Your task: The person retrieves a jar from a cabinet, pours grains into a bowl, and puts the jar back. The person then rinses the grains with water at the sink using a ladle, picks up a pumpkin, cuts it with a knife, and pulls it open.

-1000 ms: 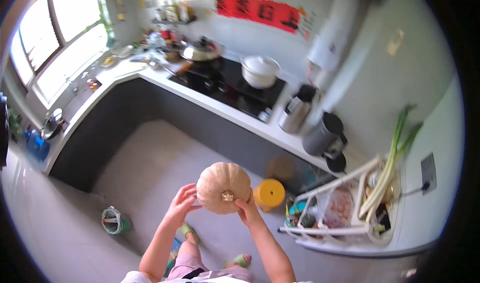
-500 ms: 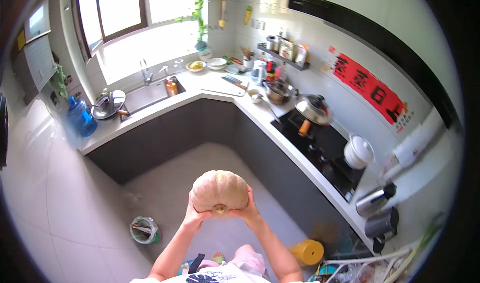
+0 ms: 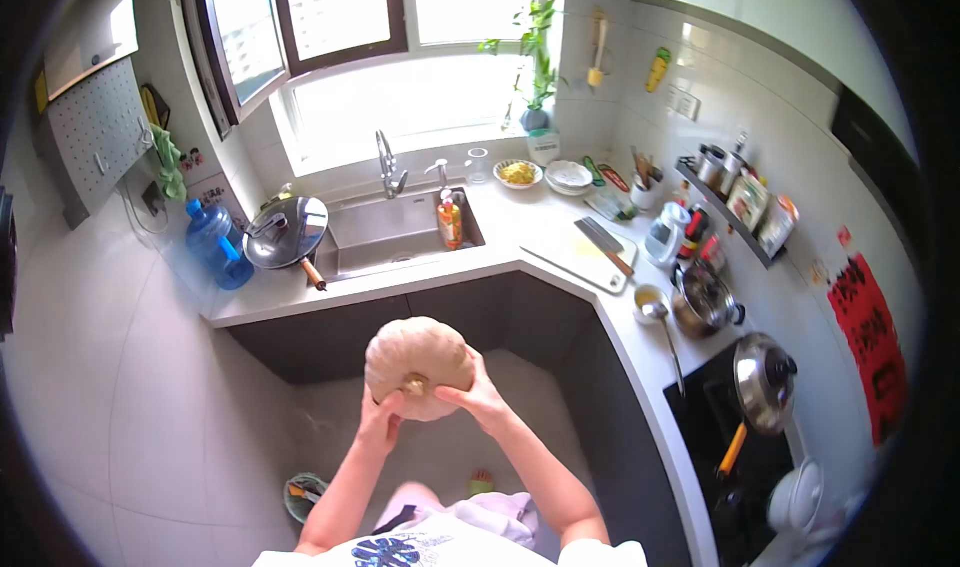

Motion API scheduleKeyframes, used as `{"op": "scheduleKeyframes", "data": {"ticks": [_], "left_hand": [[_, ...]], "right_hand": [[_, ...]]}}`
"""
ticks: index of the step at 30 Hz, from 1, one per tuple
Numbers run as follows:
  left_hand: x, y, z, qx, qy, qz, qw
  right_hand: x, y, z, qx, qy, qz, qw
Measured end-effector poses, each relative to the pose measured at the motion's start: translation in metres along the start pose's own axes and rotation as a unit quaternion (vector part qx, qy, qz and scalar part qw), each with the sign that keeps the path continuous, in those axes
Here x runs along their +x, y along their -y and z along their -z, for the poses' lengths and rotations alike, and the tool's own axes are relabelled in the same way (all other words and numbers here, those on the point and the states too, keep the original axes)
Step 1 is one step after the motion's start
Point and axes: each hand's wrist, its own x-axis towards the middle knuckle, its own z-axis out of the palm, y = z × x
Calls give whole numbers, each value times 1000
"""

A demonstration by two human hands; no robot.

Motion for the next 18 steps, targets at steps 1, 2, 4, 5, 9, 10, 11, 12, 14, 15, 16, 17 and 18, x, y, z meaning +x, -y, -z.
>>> {"op": "scheduleKeyframes", "data": {"ticks": [1, 2, 4, 5, 9, 10, 11, 12, 14, 15, 16, 17, 18], "left_hand": [[21, -6, 6, 6, -16, 12, 1000], [46, -9, 9, -6, -37, 5, 999], [86, -19, 19, -20, -55, -1, 998], [109, -20, 25, -21, -59, -4, 998], [197, -8, 63, -49, -45, 46, 997], [224, -4, 74, -50, -39, 75, 995], [249, 1, 86, -59, -16, 102, 993], [270, -4, 83, -60, -19, 132, 989], [307, -2, 88, -92, -43, 209, 973], [332, -4, 85, -90, -30, 222, 970], [348, -7, 80, -97, -26, 237, 966], [362, -6, 77, -104, -27, 257, 960], [378, -2, 76, -100, -19, 278, 955]], "right_hand": [[25, 7, -2, 0, 14, -20, 1000], [57, 12, 3, 0, 28, -40, 999], [112, -1, 14, -9, 69, -32, 997], [140, -11, 20, 9, 62, -41, 997], [225, -41, 44, 0, -11, -66, 998], [247, -39, 51, -14, -45, -76, 996], [268, -57, 71, -7, -55, -68, 996], [287, -59, 87, -10, -67, -64, 996], [299, -63, 120, -97, -84, -161, 979], [308, -74, 142, -171, -73, -142, 972], [314, -62, 141, -167, -93, -140, 971], [316, -53, 137, -213, -151, -76, 962], [316, -41, 134, -258, -209, -15, 943]]}}
